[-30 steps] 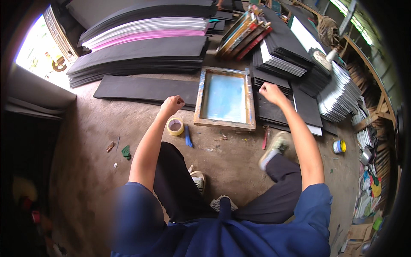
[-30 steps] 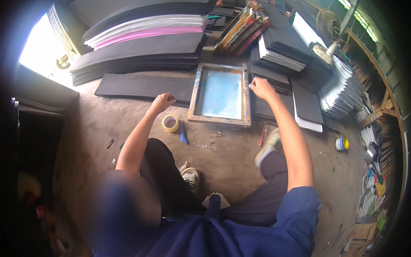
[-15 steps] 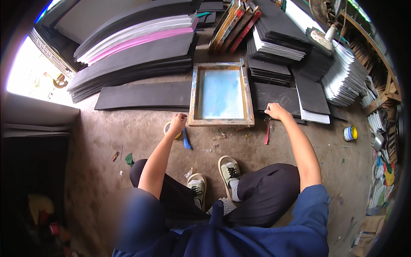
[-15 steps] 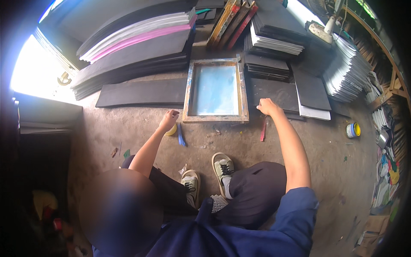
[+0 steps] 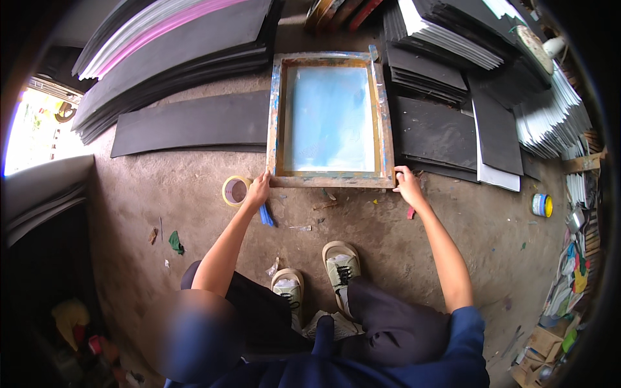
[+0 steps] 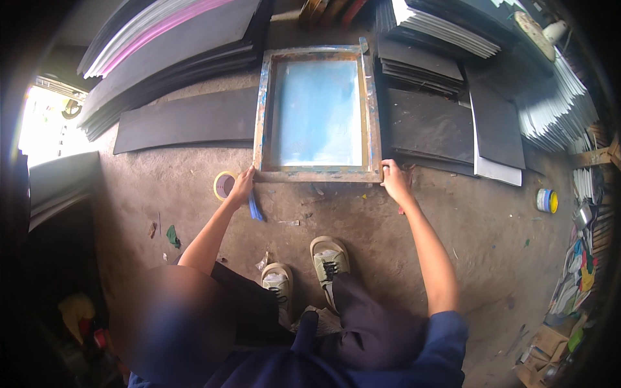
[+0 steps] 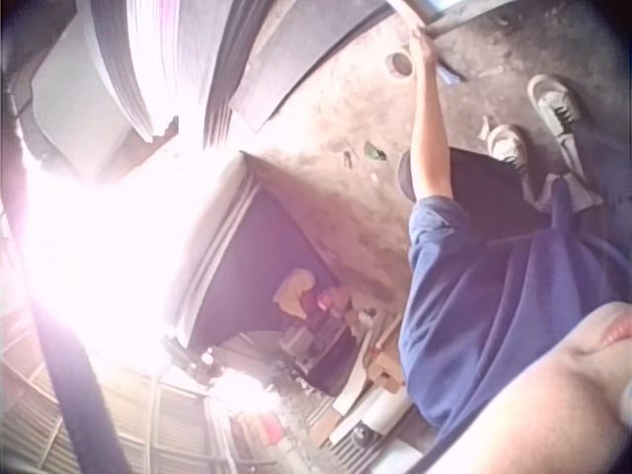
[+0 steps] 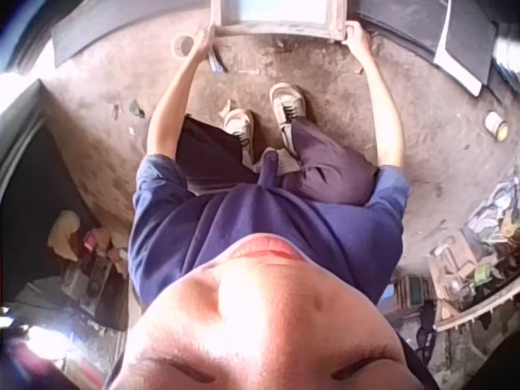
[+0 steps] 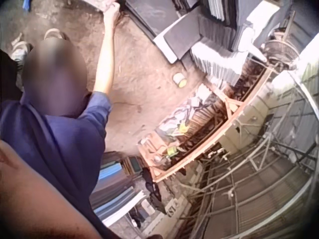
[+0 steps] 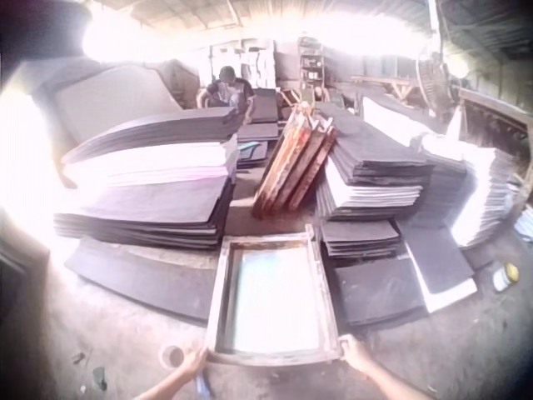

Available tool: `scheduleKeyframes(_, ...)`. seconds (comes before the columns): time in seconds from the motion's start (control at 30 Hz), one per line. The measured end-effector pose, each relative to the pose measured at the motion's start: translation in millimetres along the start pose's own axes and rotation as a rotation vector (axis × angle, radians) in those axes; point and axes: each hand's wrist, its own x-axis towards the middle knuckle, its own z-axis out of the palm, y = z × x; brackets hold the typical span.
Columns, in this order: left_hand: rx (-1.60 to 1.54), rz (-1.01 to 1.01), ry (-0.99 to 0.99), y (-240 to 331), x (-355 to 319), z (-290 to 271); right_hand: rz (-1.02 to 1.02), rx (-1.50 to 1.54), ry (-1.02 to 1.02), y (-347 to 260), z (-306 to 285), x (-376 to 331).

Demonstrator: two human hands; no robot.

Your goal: The person applies masking tape to the edges of a wooden frame with a blue screen, using a utility knife to cut the tape and pressing it down by hand. They repeatedly measure, cut, and smooth tape along all four sides of the frame.

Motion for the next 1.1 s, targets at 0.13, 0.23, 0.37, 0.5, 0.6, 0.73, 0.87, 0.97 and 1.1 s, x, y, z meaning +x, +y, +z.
scheduleKeyframes(0.13, -0.248, -0.072, -0.102, 29, -20, 28, -0.157, -0.290, 0.243, 22, -31, 6)
scheduleKeyframes(0.23, 0.048, 0.111, 0.045, 33, -27, 13, -0.303, -0.470, 0.195, -17, -29, 3)
scheduleKeyframes(0.37, 0.385, 0.582, 0.231, 73, -29, 6, -0.468, -0.600, 0.037, -39, -41, 8)
scheduleKeyframes(0.5, 0.549, 0.716, -0.037, 82, -18, 1, -0.324, -0.432, -0.158, -38, -39, 27)
scheduleKeyframes(0.6, 0.601, 0.744, -0.089, 77, -11, 0, -0.299, -0.403, -0.175, -35, -38, 34)
scheduleKeyframes(0.73, 0.572, 0.724, -0.063, 72, -10, -2, -0.306, -0.386, -0.144, -37, -37, 31)
scheduleKeyframes(0.87, 0.481, 0.724, -0.053, 75, -9, -2, -0.353, -0.411, -0.103, -35, -45, 26)
scheduleKeyframes(0.97, 0.430, 0.747, -0.035, 75, -10, 0, -0.360, -0.374, -0.104, -36, -49, 22)
scheduleKeyframes(1.1, 0.434, 0.742, -0.025, 73, -9, 0, -0.344, -0.268, -0.153, -40, -43, 21)
